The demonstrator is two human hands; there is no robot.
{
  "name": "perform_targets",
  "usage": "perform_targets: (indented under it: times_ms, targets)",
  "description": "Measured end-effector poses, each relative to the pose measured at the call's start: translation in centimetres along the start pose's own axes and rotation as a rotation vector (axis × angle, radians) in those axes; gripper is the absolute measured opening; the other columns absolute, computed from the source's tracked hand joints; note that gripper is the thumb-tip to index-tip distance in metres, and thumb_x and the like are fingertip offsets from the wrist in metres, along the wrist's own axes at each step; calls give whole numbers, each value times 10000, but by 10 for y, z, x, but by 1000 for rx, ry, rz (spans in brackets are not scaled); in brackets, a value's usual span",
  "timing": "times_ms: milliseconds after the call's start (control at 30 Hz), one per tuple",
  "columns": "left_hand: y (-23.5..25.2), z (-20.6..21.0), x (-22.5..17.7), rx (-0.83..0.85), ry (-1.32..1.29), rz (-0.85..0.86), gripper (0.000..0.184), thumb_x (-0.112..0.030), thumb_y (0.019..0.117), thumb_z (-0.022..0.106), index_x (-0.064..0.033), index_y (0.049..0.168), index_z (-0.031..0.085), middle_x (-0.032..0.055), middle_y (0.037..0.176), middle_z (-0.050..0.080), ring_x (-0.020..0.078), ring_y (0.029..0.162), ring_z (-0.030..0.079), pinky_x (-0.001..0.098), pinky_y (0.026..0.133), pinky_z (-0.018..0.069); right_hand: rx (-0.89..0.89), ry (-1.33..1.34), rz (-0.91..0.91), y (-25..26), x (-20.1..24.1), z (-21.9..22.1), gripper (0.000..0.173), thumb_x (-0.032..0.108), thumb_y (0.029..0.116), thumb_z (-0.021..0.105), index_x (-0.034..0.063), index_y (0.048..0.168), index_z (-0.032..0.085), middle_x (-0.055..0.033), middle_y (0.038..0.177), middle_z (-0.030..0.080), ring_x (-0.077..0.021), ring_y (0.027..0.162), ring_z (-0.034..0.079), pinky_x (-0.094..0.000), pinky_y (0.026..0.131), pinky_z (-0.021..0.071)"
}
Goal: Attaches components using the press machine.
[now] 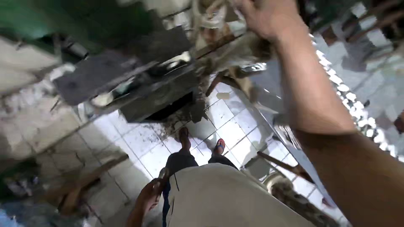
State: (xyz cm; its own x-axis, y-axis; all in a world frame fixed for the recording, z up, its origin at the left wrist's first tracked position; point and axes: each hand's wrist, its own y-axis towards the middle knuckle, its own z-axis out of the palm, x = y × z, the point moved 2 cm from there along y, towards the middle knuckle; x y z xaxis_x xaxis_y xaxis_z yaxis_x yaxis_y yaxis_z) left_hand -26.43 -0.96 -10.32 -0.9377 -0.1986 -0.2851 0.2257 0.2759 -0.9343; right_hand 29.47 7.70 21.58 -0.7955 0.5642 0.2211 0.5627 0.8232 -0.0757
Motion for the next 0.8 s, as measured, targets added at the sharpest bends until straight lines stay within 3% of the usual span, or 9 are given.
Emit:
perform_targets:
  times_ms: [67,200,233,300,367,433,533,667,800]
  targets:
    - [-3,8,-47,-124,211,117,373,-186,995,653,-58,1344,614,232,1105,675,344,900,669,549,798,555,120,-42,156,-7,-39,7,570,550,977,574,107,1323,666,-213,1322,645,-424,1268,580,-708,1017,425]
    - [-10,26,-194,-311,564,406,419,-258,998,647,-62,1367,619,222,1227,678,368,1111,670,578,996,515,118,33,176,-89,-94,41,529,520,911,651,77,1193,711,-204,1309,633,-421,1213,596,-664,903,498]
    - [-13,31,-236,-336,592,503,418,-256,997,644,-71,1371,620,210,1212,687,348,1087,681,557,978,530,93,91,184,-124,-117,59,559,534,897,677,105,1255,691,-204,1333,619,-436,1225,585,-664,914,507]
    - [-19,40,-325,-347,589,708,417,-224,993,646,-69,1379,613,201,1179,688,307,1019,690,521,916,565,32,225,238,-211,-167,116,685,519,895,720,143,1447,565,-213,1468,528,-481,1319,499,-687,1017,450]
    - [-20,51,-413,-362,638,835,401,-223,991,665,-79,1364,626,197,1195,686,315,1042,686,549,927,556,1,285,304,-294,-223,190,723,540,895,713,180,1493,523,-216,1456,536,-488,1297,512,-688,1002,461]
    - [-13,68,-493,-376,754,959,380,-223,988,671,-89,1341,630,194,1204,683,336,1069,679,590,938,546,50,382,433,-356,-273,265,742,592,891,691,207,1501,518,-217,1435,551,-477,1268,537,-678,1010,459]
    - [4,99,-597,-399,941,1076,364,-244,996,646,-80,1321,637,234,1203,666,400,1082,657,643,936,508,148,523,752,-388,-324,355,714,641,906,631,121,1396,610,-230,1394,572,-470,1292,519,-676,1035,433]
    - [61,131,-669,-394,1098,1043,359,-254,999,637,-97,1321,658,217,1321,627,384,1203,613,622,1029,467,143,531,1042,-386,-353,400,649,702,947,493,173,1255,709,-125,1313,667,-367,1259,590,-641,1024,454]
    - [98,140,-667,-292,1205,1019,363,-371,1026,609,-43,1123,730,194,1526,466,340,1379,489,580,1122,415,119,610,1066,-399,-368,433,571,641,981,504,163,1191,736,-168,1107,743,-412,1074,689,-686,901,512]
